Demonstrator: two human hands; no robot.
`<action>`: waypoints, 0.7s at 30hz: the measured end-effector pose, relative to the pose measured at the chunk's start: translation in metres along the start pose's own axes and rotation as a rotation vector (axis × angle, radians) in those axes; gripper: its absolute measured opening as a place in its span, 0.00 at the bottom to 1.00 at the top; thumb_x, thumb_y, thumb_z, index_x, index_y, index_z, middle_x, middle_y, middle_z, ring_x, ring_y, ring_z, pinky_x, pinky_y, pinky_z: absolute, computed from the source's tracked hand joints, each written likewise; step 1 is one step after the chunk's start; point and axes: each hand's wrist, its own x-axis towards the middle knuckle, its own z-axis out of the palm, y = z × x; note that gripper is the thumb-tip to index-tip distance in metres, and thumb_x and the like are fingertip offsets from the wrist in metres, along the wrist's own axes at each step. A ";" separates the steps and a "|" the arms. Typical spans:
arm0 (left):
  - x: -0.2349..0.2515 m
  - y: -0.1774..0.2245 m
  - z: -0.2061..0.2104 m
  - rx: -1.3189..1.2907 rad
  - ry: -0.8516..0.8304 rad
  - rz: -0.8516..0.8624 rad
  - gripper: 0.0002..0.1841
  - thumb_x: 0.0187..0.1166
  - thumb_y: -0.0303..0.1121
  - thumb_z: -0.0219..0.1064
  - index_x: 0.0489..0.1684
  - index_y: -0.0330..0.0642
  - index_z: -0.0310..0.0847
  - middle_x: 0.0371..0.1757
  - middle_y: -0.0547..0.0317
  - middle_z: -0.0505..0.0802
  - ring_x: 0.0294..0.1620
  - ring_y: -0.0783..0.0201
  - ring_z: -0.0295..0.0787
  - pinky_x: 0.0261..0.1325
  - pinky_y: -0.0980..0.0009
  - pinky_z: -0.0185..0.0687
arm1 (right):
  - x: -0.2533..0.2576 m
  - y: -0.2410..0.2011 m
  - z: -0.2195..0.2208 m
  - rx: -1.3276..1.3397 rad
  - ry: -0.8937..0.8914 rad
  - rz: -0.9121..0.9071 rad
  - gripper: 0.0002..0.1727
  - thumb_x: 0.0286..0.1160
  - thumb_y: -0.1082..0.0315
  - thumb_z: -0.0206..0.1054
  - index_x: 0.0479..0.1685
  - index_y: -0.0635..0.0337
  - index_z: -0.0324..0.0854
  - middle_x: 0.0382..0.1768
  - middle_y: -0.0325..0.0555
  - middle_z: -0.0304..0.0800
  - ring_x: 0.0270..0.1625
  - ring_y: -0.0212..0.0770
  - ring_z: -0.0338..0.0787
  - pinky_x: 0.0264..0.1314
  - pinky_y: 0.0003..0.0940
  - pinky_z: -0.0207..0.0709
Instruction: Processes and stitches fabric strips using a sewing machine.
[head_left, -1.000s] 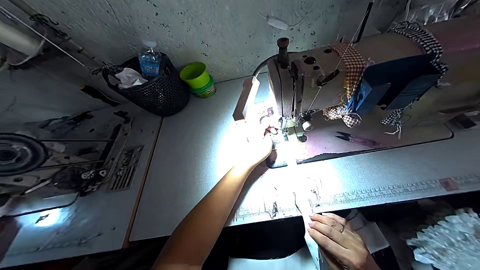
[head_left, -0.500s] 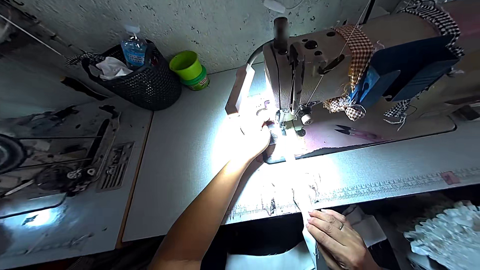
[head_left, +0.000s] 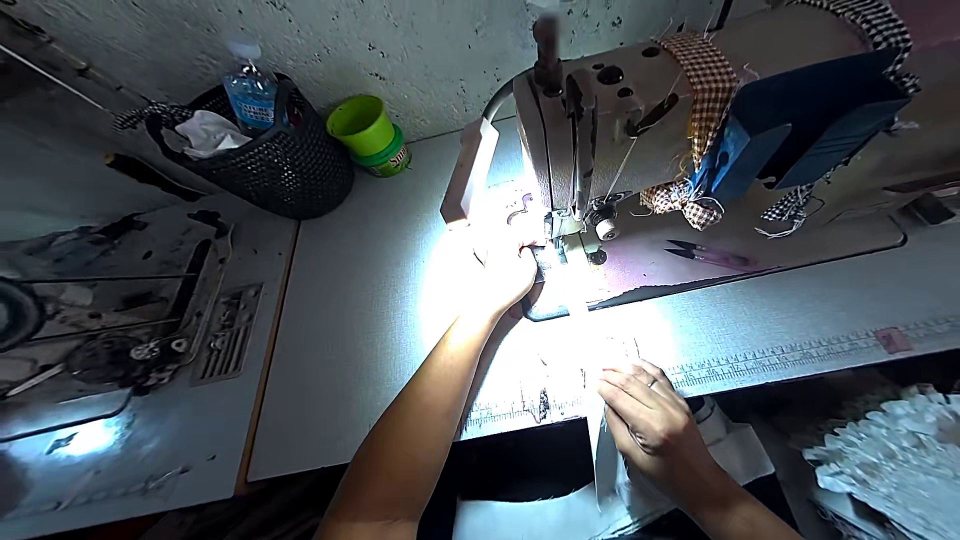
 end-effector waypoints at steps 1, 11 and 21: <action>0.001 -0.005 0.003 -0.005 0.019 0.021 0.17 0.74 0.18 0.52 0.42 0.35 0.92 0.46 0.49 0.95 0.55 0.60 0.90 0.60 0.61 0.80 | 0.004 0.001 0.002 -0.012 -0.002 0.008 0.13 0.74 0.69 0.62 0.37 0.57 0.95 0.45 0.42 0.98 0.59 0.42 0.93 0.73 0.38 0.77; -0.012 0.033 -0.017 0.106 -0.075 -0.064 0.16 0.84 0.19 0.49 0.49 0.26 0.87 0.53 0.33 0.90 0.57 0.43 0.87 0.62 0.51 0.77 | 0.052 0.011 0.020 -0.075 0.004 0.066 0.12 0.73 0.70 0.63 0.35 0.60 0.94 0.41 0.46 0.97 0.56 0.48 0.93 0.72 0.45 0.78; -0.003 0.019 -0.012 0.100 -0.042 -0.014 0.15 0.78 0.16 0.54 0.42 0.29 0.91 0.45 0.42 0.91 0.56 0.52 0.87 0.62 0.57 0.77 | 0.087 0.022 0.045 -0.124 0.063 0.064 0.09 0.72 0.73 0.66 0.39 0.61 0.93 0.46 0.51 0.96 0.63 0.53 0.90 0.77 0.55 0.70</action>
